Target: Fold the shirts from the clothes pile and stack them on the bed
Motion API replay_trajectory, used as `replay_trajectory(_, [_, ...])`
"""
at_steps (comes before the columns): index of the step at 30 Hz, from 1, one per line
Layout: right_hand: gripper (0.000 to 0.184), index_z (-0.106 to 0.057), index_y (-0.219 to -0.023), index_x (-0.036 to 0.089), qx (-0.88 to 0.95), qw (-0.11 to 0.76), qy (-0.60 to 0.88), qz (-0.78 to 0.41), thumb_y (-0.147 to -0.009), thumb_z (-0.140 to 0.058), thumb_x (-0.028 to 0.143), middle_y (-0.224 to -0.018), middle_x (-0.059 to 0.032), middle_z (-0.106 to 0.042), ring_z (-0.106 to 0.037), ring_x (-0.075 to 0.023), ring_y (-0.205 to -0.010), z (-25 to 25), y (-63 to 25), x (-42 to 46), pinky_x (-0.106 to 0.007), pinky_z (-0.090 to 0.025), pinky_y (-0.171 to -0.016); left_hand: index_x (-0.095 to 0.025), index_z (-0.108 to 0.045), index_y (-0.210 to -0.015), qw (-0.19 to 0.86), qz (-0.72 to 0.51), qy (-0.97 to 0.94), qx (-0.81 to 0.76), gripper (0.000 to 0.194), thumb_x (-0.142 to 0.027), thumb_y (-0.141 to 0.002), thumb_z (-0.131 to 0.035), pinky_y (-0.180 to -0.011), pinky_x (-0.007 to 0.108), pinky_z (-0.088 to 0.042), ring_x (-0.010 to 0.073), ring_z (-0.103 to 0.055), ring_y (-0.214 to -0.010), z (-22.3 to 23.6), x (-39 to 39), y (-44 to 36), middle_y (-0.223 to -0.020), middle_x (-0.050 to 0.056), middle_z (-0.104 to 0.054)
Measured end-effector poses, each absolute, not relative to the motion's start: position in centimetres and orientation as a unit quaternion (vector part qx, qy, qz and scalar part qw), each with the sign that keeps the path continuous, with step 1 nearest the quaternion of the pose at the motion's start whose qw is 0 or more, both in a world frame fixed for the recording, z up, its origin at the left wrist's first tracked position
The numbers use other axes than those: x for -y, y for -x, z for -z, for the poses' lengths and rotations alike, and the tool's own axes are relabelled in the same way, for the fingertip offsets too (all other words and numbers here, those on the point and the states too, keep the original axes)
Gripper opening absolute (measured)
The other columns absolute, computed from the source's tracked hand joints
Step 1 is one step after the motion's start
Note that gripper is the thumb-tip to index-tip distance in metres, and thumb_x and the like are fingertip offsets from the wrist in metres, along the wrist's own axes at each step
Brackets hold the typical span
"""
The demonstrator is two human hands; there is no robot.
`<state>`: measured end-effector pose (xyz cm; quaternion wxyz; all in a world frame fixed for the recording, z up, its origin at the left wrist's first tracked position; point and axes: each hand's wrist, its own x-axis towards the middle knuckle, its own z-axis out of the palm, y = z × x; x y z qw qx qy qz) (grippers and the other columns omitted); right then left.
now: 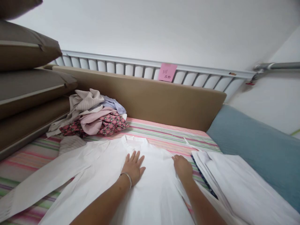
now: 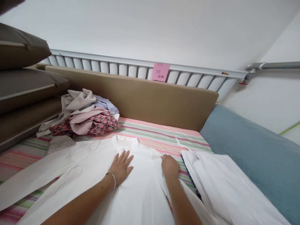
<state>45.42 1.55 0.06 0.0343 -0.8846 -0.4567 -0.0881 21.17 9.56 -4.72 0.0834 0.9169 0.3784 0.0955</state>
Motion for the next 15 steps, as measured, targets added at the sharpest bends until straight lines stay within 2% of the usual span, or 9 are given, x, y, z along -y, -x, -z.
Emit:
replay_trajectory(2, [0.035,-0.059,-0.108,0.015,0.454,0.053,0.882,0.113,-0.087,-0.033,0.021,-0.110,-0.0130,-0.060,-0.056,-0.0236,-0.100,0.0,-43.6,-1.9,-0.037,-0.039,-0.084,-0.028,-0.028,-0.139,0.088,-0.094,-0.917,-0.377,0.055,-0.049,-0.088,-0.024,-0.108,0.053,-0.011,0.0270,-0.009,-0.136,4.6,-9.5,-21.2,-0.148,0.005,-0.016])
replay_trajectory(5, [0.042,-0.048,-0.125,0.013,0.554,0.120,0.812,0.138,-0.088,-0.030,0.023,-0.135,-0.0127,-0.042,-0.038,-0.0228,-0.124,1.3,-38.2,-2.3,-0.038,-0.028,-0.102,-0.028,-0.026,-0.139,0.092,-0.100,-0.917,-0.375,0.055,-0.048,-0.088,-0.023,-0.108,0.053,-0.010,0.0266,-0.008,-0.137,4.6,-9.4,-21.2,-0.149,0.005,-0.015])
replay_trajectory(9, [0.049,-0.039,-0.132,0.016,0.683,0.132,0.717,0.053,-0.089,-0.029,0.037,-0.140,-0.0075,-0.037,-0.031,-0.0190,-0.130,4.2,-33.3,-3.3,-0.036,-0.027,-0.105,-0.027,-0.023,-0.140,0.103,-0.095,-0.920,-0.366,0.056,-0.046,-0.088,-0.026,-0.108,0.053,-0.008,0.0265,-0.005,-0.137,4.7,-9.5,-21.1,-0.149,0.005,-0.013])
replay_trajectory(12, [0.056,-0.038,-0.133,0.011,0.625,0.099,0.773,0.045,-0.089,-0.025,0.043,-0.141,-0.0122,-0.034,-0.028,-0.0220,-0.131,5.2,-34.7,-4.6,-0.042,-0.023,-0.106,-0.028,-0.026,-0.139,0.116,-0.100,-0.916,-0.371,0.055,-0.047,-0.088,-0.026,-0.108,0.054,-0.007,0.0266,-0.006,-0.137,4.6,-9.6,-21.2,-0.149,0.005,-0.014])
replay_trajectory(15, [0.060,-0.036,-0.134,0.010,0.587,0.077,0.802,0.076,-0.088,-0.024,0.046,-0.142,-0.0130,-0.031,-0.024,-0.0234,-0.133,5.5,-37.3,-5.8,-0.044,-0.021,-0.106,-0.027,-0.028,-0.139,0.132,-0.104,-0.911,-0.376,0.056,-0.049,-0.088,-0.027,-0.108,0.055,-0.006,0.0272,-0.007,-0.137,4.1,-9.3,-21.3,-0.148,0.006,-0.015])
